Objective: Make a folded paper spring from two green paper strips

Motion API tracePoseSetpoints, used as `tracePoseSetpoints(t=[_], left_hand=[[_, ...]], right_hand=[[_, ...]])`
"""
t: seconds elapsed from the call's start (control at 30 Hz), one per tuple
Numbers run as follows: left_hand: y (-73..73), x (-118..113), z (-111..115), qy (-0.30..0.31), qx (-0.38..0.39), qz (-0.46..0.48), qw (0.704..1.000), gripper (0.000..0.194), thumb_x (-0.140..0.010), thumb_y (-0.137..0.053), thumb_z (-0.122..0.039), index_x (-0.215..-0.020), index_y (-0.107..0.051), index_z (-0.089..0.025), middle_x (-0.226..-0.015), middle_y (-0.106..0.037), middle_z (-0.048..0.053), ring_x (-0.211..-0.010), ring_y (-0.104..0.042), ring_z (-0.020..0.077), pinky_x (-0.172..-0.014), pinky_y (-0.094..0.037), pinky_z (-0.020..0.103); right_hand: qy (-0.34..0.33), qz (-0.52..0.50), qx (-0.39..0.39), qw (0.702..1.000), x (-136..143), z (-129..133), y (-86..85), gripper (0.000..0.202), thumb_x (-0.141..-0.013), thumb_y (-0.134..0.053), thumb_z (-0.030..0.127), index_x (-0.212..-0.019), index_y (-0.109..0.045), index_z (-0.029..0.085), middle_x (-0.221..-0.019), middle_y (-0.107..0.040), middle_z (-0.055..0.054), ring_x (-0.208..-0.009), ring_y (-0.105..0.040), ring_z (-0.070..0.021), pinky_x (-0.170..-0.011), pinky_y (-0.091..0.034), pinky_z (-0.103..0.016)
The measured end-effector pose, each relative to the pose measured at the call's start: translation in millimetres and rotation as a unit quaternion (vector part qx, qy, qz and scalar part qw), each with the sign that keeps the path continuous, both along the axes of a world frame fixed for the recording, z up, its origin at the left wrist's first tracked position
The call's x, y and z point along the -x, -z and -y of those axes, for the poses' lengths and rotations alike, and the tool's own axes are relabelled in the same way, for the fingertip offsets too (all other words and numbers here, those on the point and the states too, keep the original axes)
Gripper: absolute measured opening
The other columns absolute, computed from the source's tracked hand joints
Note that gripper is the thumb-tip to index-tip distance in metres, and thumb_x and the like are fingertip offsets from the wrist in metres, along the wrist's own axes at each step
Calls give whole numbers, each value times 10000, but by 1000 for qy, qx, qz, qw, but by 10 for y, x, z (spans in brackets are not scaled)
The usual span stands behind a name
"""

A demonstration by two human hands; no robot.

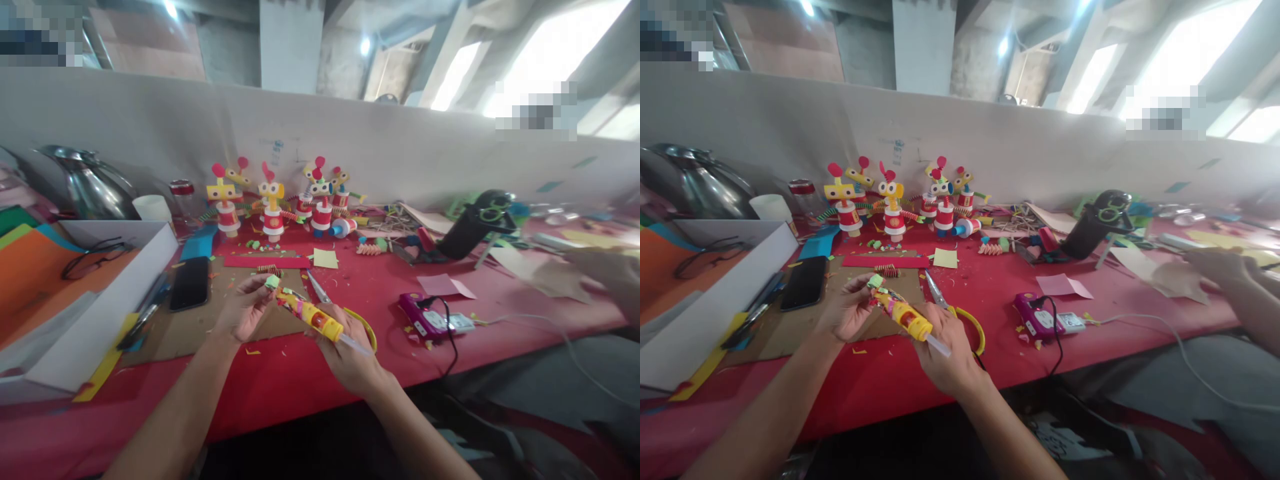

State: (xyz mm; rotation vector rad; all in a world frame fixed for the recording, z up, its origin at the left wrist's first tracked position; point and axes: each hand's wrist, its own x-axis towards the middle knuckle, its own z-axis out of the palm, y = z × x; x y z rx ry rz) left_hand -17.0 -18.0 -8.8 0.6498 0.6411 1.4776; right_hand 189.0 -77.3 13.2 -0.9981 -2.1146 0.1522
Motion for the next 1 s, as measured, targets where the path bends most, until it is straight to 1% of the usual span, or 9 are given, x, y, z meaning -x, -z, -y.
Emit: tracePoseSetpoints(t=[0.3,0.47,0.53,0.63,0.73,0.8,0.87,0.93,1.0], left_hand=[[15,13,-6,-2,-5,-9,1000,281,-507,-841,-156,-763,-727,-173,-746,-716,17,-667,-633,95,-578,-488,156],[10,7,-27,-39,-27,-17,999,211,-585,-804,-193,-776,-715,-178,-824,-697,13,-809,-616,104,-728,-467,194],[-6,8,-30,-41,-24,-30,998,185,-609,-784,-187,-777,-709,-169,-821,-690,18,-828,-609,108,-762,-452,206],[-20,9,-30,-38,-20,-62,997,132,-654,-744,-180,-774,-699,-151,-823,-685,38,-817,-600,113,-782,-433,228],[-2,3,-40,-48,-4,-90,995,113,-666,-723,-173,-770,-690,-144,-800,-669,32,-777,-585,106,-750,-421,228],[29,3,-55,-61,4,-105,993,128,-649,-730,-182,-766,-689,-152,-775,-657,15,-739,-571,98,-721,-413,221],[64,24,-73,-76,12,-142,987,150,-639,-736,-213,-774,-692,-165,-756,-656,5,-704,-560,96,-711,-408,223],[88,79,-86,-108,23,-227,968,168,-640,-734,-248,-792,-699,-184,-758,-669,9,-700,-569,113,-721,-409,240],[94,165,-92,-155,25,-372,915,163,-651,-724,-264,-801,-705,-205,-780,-688,24,-729,-591,152,-733,-410,269]], right_hand=[[0,5,32,999,-10,9,38,89,-891,-493,218,-968,-532,200,-860,-645,-55,-770,-620,-194,-692,-462,-291],[89,52,16,995,-215,-158,84,172,-913,-459,298,-1015,-540,185,-902,-645,-79,-818,-620,-220,-699,-460,-305],[172,103,18,980,-353,-302,113,182,-912,-447,287,-1020,-539,172,-930,-636,-99,-857,-608,-237,-724,-448,-321],[290,202,65,933,-568,-528,184,218,-902,-418,215,-1076,-521,134,-966,-618,-136,-887,-582,-261,-758,-421,-354],[330,276,132,893,-726,-675,269,237,-877,-385,142,-1052,-538,97,-984,-599,-179,-915,-551,-281,-746,-406,-367],[340,285,146,884,-762,-695,303,286,-824,-398,82,-1068,-546,88,-1041,-580,-198,-946,-528,-295,-758,-404,-386],[341,252,110,899,-726,-644,304,387,-766,-432,54,-1138,-530,97,-1145,-542,-197,-1008,-493,-315,-802,-404,-424],[309,187,39,932,-619,-530,287,462,-744,-453,49,-1196,-507,124,-1215,-508,-168,-1069,-460,-315,-865,-402,-452],[222,119,-16,968,-466,-379,281,418,-767,-434,41,-1157,-540,148,-1157,-538,-131,-1058,-478,-270,-916,-410,-428]])
